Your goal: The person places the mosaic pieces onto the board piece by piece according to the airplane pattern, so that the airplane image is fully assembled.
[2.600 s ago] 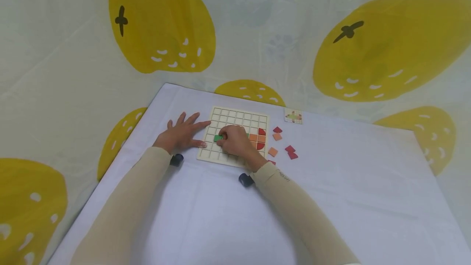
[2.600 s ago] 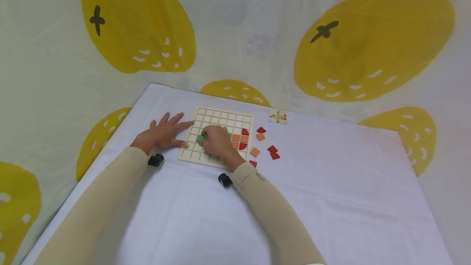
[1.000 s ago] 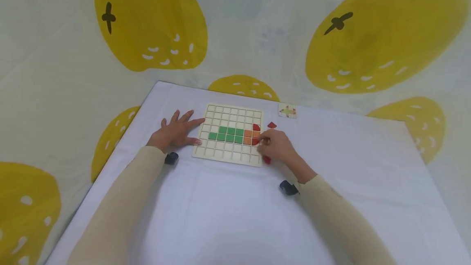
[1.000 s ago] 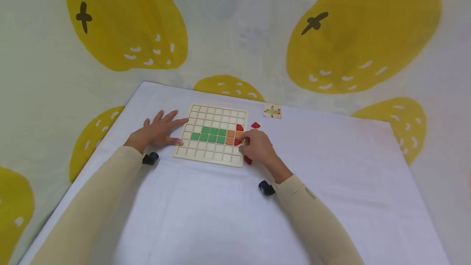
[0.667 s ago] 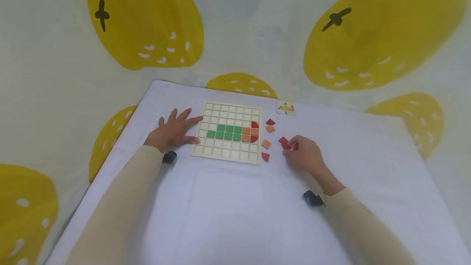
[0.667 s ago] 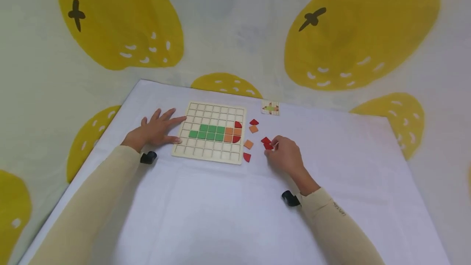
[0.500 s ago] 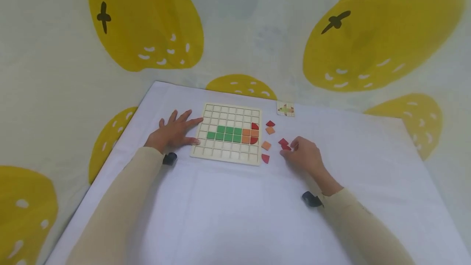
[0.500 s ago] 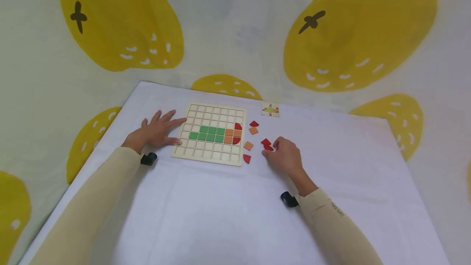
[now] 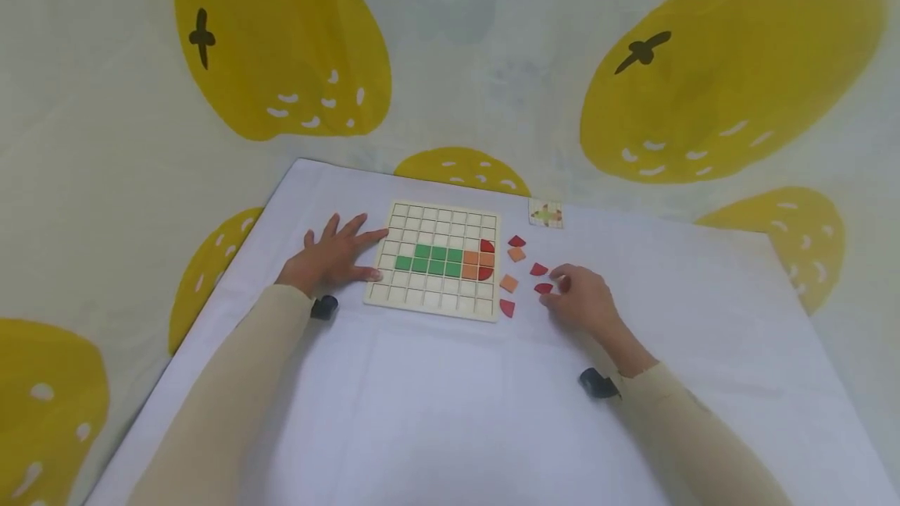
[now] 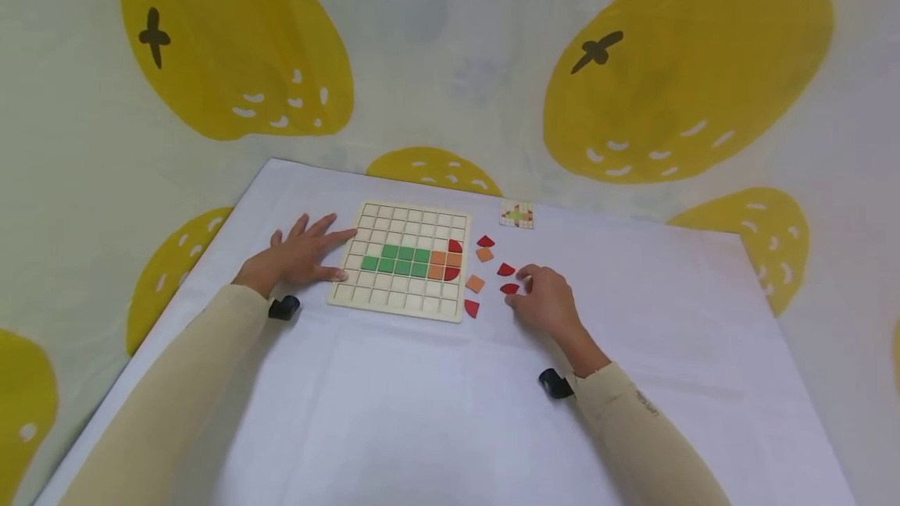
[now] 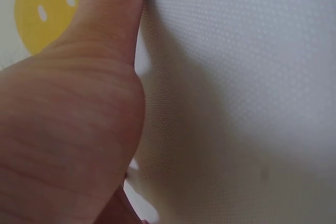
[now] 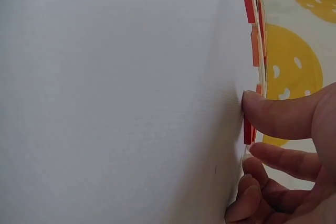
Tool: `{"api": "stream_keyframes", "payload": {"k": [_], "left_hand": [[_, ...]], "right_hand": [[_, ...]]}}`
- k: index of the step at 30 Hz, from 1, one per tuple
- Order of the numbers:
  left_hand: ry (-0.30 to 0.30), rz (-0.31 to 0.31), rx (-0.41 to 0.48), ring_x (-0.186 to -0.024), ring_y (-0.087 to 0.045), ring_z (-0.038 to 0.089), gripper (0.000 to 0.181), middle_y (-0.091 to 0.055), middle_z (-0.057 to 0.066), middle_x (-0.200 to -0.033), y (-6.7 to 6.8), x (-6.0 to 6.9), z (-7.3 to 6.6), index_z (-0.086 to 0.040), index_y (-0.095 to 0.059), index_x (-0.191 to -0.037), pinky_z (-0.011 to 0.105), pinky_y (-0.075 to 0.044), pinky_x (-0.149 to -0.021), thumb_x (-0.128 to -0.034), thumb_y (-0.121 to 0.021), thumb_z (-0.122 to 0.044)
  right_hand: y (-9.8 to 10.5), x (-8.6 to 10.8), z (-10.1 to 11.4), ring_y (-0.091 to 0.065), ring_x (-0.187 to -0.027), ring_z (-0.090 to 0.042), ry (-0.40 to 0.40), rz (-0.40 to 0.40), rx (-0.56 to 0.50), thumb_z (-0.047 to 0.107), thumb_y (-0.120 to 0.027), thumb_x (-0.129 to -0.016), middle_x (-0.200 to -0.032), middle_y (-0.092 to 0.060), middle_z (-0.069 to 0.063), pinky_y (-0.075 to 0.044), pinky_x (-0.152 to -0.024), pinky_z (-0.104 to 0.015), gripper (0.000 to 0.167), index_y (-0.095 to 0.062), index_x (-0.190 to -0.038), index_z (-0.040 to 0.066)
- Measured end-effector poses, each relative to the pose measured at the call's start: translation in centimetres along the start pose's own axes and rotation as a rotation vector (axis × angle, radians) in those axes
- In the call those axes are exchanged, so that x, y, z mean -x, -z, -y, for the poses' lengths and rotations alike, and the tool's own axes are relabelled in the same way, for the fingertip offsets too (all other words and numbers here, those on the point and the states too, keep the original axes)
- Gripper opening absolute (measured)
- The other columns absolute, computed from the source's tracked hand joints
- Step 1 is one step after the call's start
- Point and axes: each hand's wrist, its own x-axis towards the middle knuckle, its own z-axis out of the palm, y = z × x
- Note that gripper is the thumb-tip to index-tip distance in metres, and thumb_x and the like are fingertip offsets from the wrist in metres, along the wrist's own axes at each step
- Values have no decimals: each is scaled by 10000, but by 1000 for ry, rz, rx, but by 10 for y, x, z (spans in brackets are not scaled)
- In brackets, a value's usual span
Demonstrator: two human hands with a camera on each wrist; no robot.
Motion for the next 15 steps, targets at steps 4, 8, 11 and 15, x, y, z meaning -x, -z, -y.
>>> {"api": "stream_keyframes", "payload": {"k": [4, 8, 11, 15], "left_hand": [[8, -9, -14, -1606, 49, 530, 910, 13, 32, -1790, 0, 1, -2, -530, -150, -1632, 853, -78, -1174, -897, -663, -688], [6, -6, -15, -1607, 50, 528, 909, 17, 34, -1790, 1, 2, -5, -533, -144, -1631, 848, -85, -1179, -897, -653, -698], [6, -7, -8, -1605, 54, 531, 911, 9, 47, -1789, 1, 3, -6, -523, -159, -1633, 850, -78, -1176, -893, -664, -691], [-1, -11, 5, -1606, 55, 529, 908, 2, 45, -1789, 0, 2, -5, -520, -178, -1631, 855, -73, -1172, -891, -680, -677]], "right_hand": [[4, 0, 1, -617, -1001, -304, 27, 5, -11, 238, -784, -927, -1098, -701, -157, -610, -884, -413, 386, -703, -1242, 30], [6, -1, 2, -628, -993, -295, 36, 17, -5, 230, -789, -924, -1081, -719, -157, -619, -864, -397, 383, -721, -1231, 10], [4, -2, 3, -632, -986, -282, 43, 33, -15, 245, -802, -916, -1067, -723, -147, -622, -829, -361, 399, -726, -1232, 14], [2, -4, 8, -631, -953, -259, 60, 40, -31, 250, -816, -907, -1034, -721, -128, -605, -774, -312, 411, -729, -1234, 17]]}}
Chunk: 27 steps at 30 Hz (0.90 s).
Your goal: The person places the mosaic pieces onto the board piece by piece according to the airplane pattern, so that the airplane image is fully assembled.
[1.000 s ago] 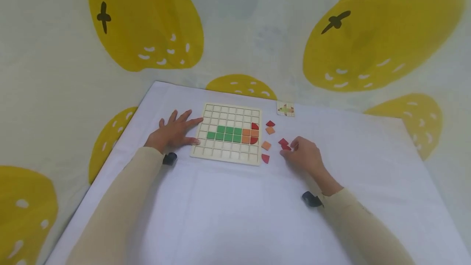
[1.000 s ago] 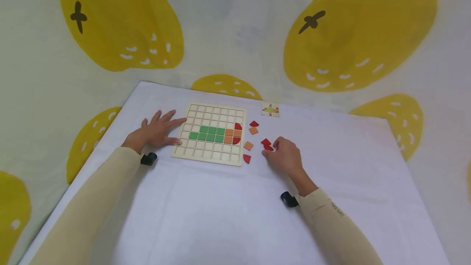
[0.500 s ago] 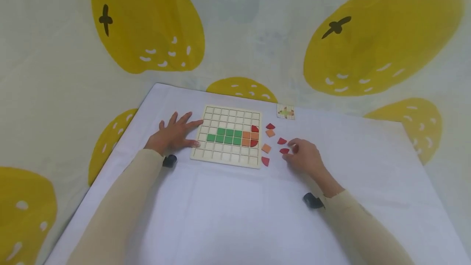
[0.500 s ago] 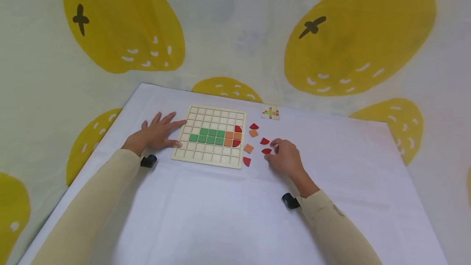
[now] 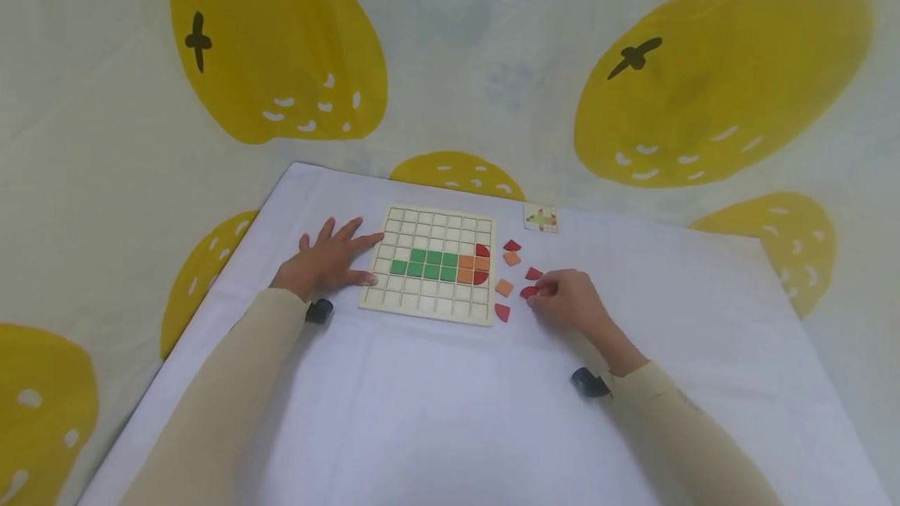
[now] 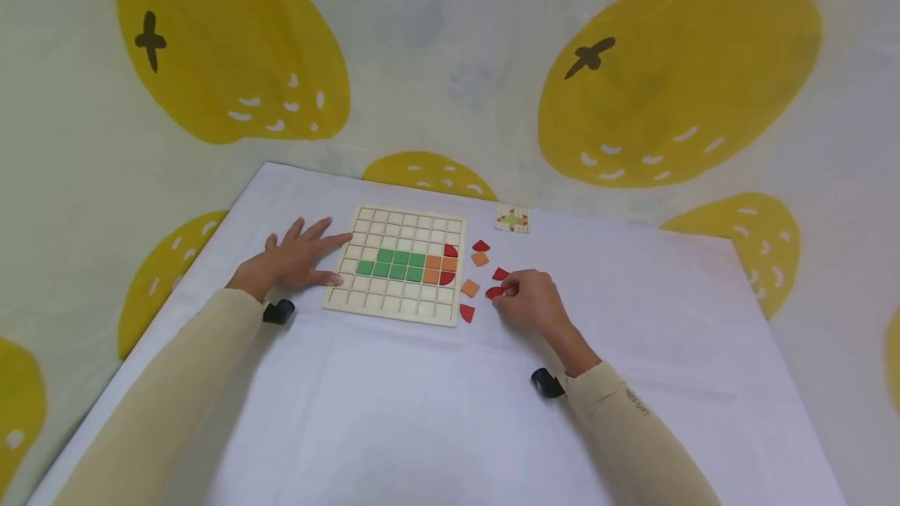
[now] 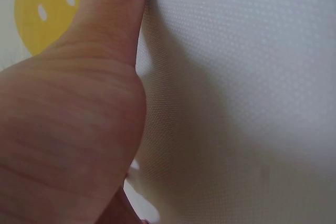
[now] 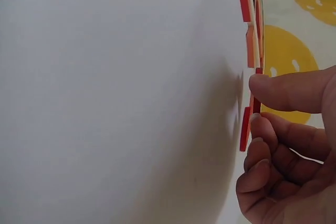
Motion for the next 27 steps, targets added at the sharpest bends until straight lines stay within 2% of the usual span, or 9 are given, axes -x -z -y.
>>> {"api": "stream_keyframes", "payload": {"k": [7, 15, 23, 27], "left_hand": [[4, -5, 2, -1611, 53, 518, 908, 10, 10, -1790, -5, -3, 5, -572, -152, -1613, 853, -73, -1175, -877, -666, -712], [4, -24, -24, -1610, 35, 524, 897, -1, 19, -1790, -2, -1, 2, -561, -152, -1618, 845, -78, -1183, -880, -630, -742], [14, -5, -22, -1614, 48, 510, 909, -1, 15, -1790, -2, -4, 3, -559, -155, -1618, 845, -72, -1183, -877, -654, -728], [13, -5, -24, -1613, 45, 514, 916, -2, 16, -1790, -3, -5, 3, -561, -152, -1618, 848, -68, -1180, -870, -648, -742]], "right_hand": [[-4, -7, 15, -625, -896, -229, 75, 21, 6, 225, -809, -913, -956, -728, -96, -574, -725, -270, 345, -752, -1187, 23], [-8, -15, 35, -614, -889, -226, 129, 42, -4, 242, -803, -922, -903, -719, -75, -558, -731, -266, 327, -761, -1175, 40], [-14, -21, 52, -605, -923, -232, 121, 68, -7, 267, -822, -898, -916, -689, -68, -555, -714, -262, 354, -764, -1182, 63], [-16, -23, 60, -603, -920, -231, 150, 63, -7, 266, -827, -893, -913, -685, -65, -553, -704, -260, 341, -773, -1165, 68]]}}
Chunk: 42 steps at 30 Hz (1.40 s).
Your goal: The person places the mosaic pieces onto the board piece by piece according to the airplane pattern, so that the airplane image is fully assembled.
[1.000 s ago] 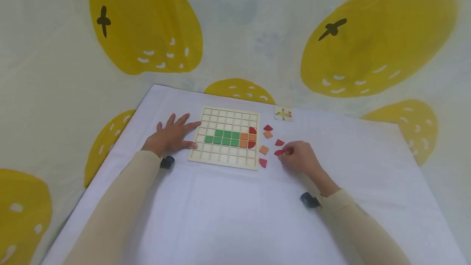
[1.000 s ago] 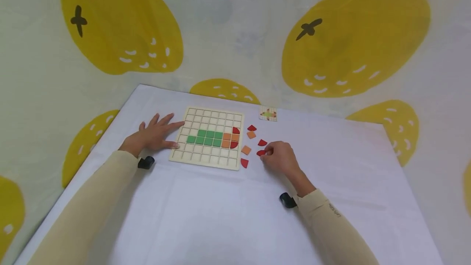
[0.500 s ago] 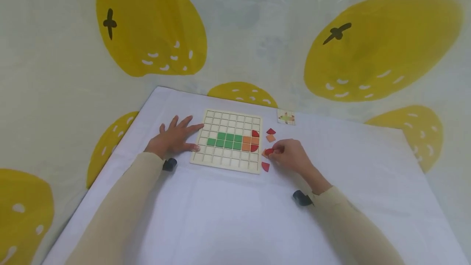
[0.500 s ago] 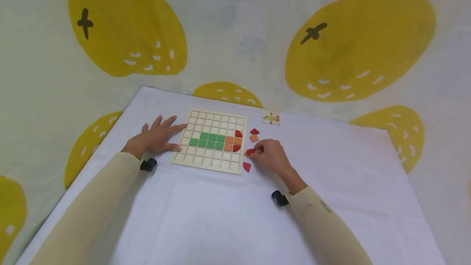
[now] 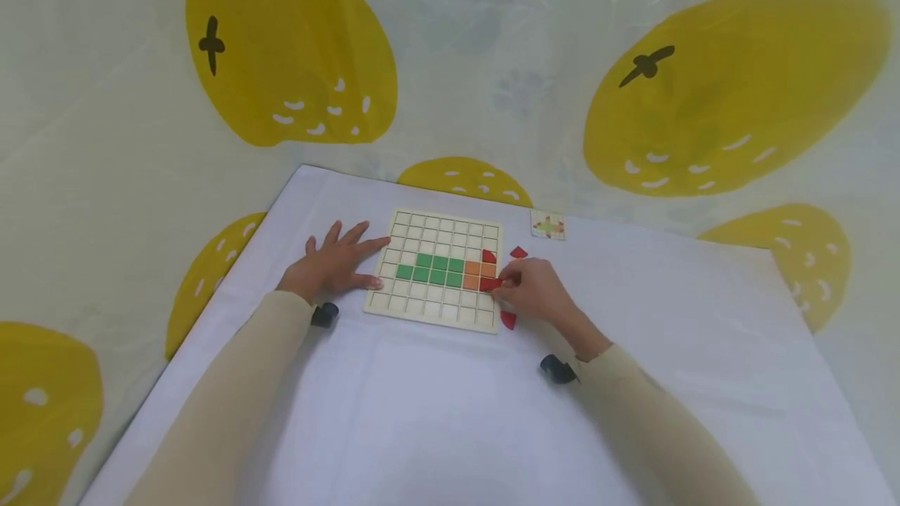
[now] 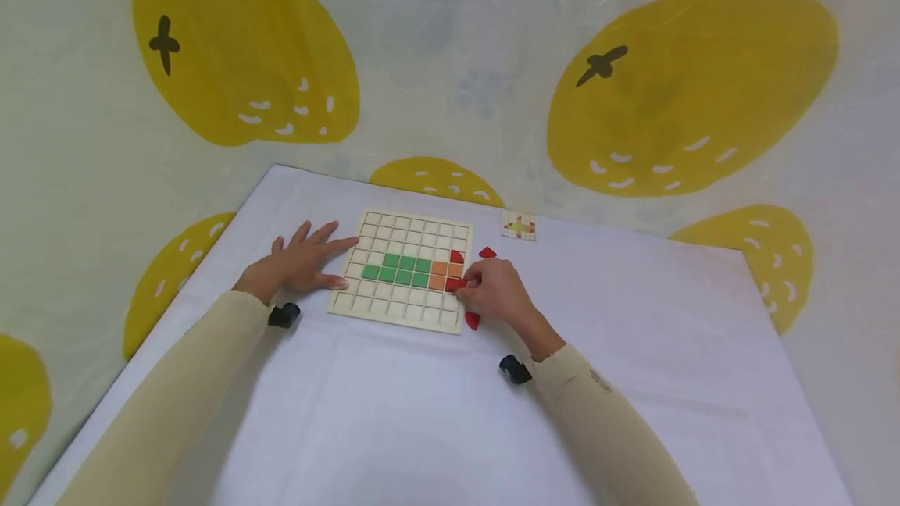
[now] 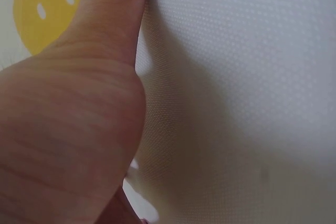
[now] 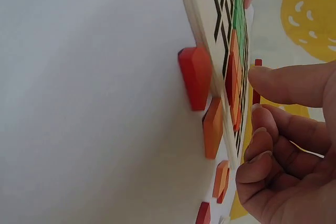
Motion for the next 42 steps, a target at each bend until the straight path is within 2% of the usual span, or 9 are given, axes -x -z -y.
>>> {"api": "stream_keyframes", "payload": {"k": [5, 13, 18, 24, 32, 42], "left_hand": [[4, -3, 0, -1614, 47, 510, 914, 3, 13, -1791, -1, 1, 2, -561, -150, -1619, 844, -69, -1185, -873, -646, -741], [-8, -4, 15, -1613, 59, 511, 897, 6, 22, -1790, -2, 4, 1, -544, -151, -1625, 834, -58, -1196, -891, -634, -726], [-11, -15, 12, -1615, 53, 510, 892, 5, 23, -1790, -2, 5, 2, -540, -153, -1627, 830, -61, -1199, -897, -632, -721], [-9, -12, 5, -1615, 45, 511, 902, 0, 25, -1790, -2, 4, 2, -541, -155, -1626, 828, -73, -1200, -884, -627, -740], [-6, -21, 7, -1615, 36, 513, 883, -13, 25, -1790, 2, 6, -4, -543, -164, -1624, 834, -74, -1195, -900, -642, -705], [-8, -29, -22, -1613, 20, 518, 881, -10, 21, -1790, 0, 6, -3, -545, -152, -1625, 842, -91, -1186, -907, -639, -697]], "right_hand": [[-7, -6, 12, -594, -891, -224, 47, 1, -12, 255, -827, -894, -863, -670, -65, -522, -662, -247, 304, -782, -1136, 75], [-17, -13, 27, -592, -842, -216, 70, 26, -64, 255, -836, -889, -846, -656, -64, -483, -605, -244, 320, -785, -1153, 83], [-20, -16, 35, -607, -858, -220, 100, 13, -65, 258, -833, -890, -859, -683, -41, -511, -645, -253, 257, -788, -1082, 94], [-25, -20, 43, -615, -887, -219, 122, 9, -66, 271, -832, -889, -877, -694, -30, -520, -694, -262, 289, -791, -1118, 98], [-31, -29, 54, -596, -858, -213, 156, 19, -96, 247, -836, -893, -836, -669, -42, -494, -693, -270, 235, -793, -1059, 87], [-38, -36, 65, -598, -837, -208, 173, 35, -112, 219, -827, -896, -835, -676, -45, -495, -695, -263, 221, -791, -1057, 72]]}}
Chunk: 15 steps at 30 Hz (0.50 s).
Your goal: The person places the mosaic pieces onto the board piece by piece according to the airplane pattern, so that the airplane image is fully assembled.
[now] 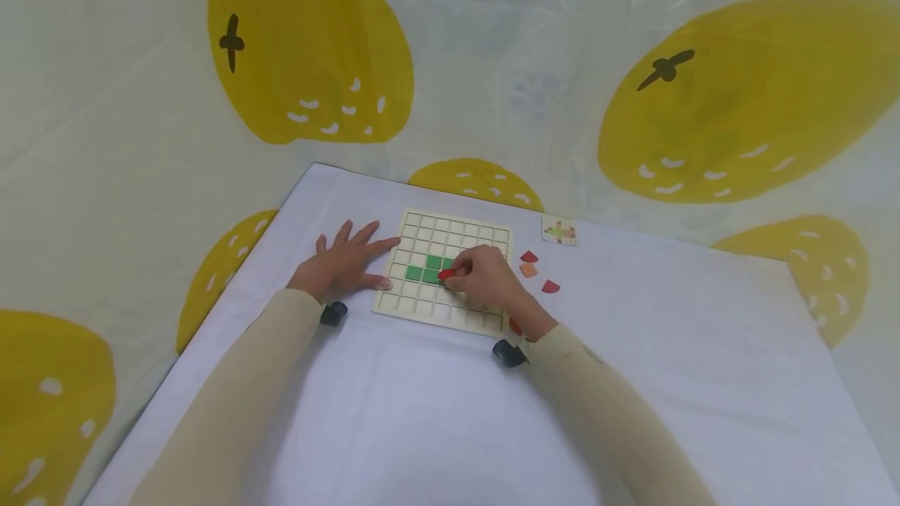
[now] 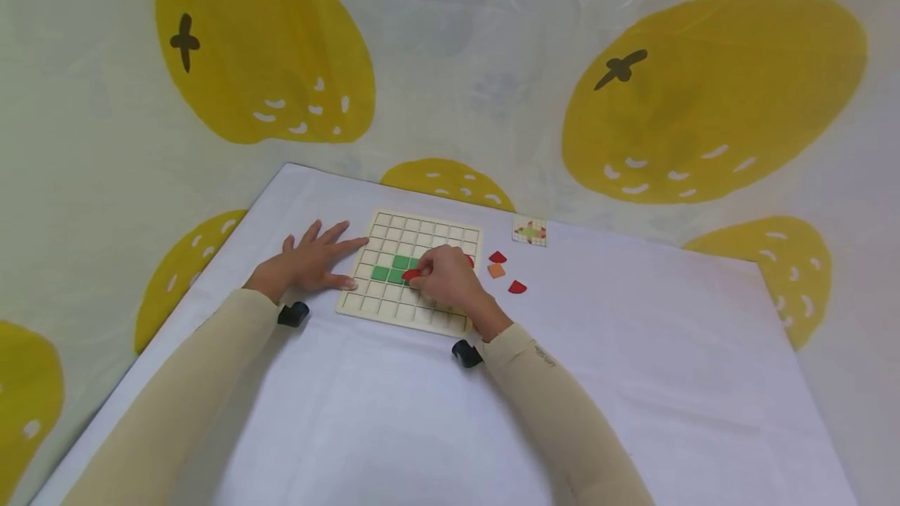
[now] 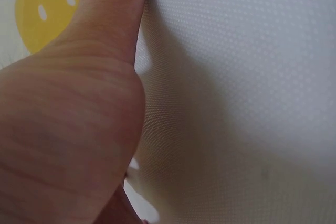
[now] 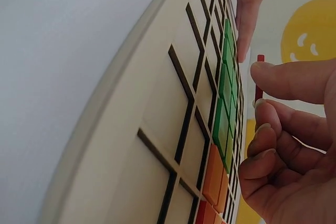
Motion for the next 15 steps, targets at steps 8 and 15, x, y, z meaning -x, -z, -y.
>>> {"api": "stream_keyframes", "payload": {"k": [8, 15], "left_hand": [[13, 17, -15, -1614, 26, 513, 894, 1, 17, -1790, -1, -4, 2, -549, -135, -1625, 841, -100, -1186, -899, -626, -725], [18, 32, -13, -1614, 32, 514, 906, 8, 10, -1790, -3, -9, 3, -566, -134, -1618, 845, -99, -1182, -881, -629, -744]], "right_hand": [[-3, -6, 6, -591, -818, -204, -1, 6, -3, 230, -834, -889, -832, -662, -45, -484, -677, -262, 218, -788, -1043, 82], [-5, -10, 9, -584, -826, -198, 1, 23, -3, 220, -827, -899, -810, -641, -43, -465, -684, -259, 214, -784, -1046, 70]]}}
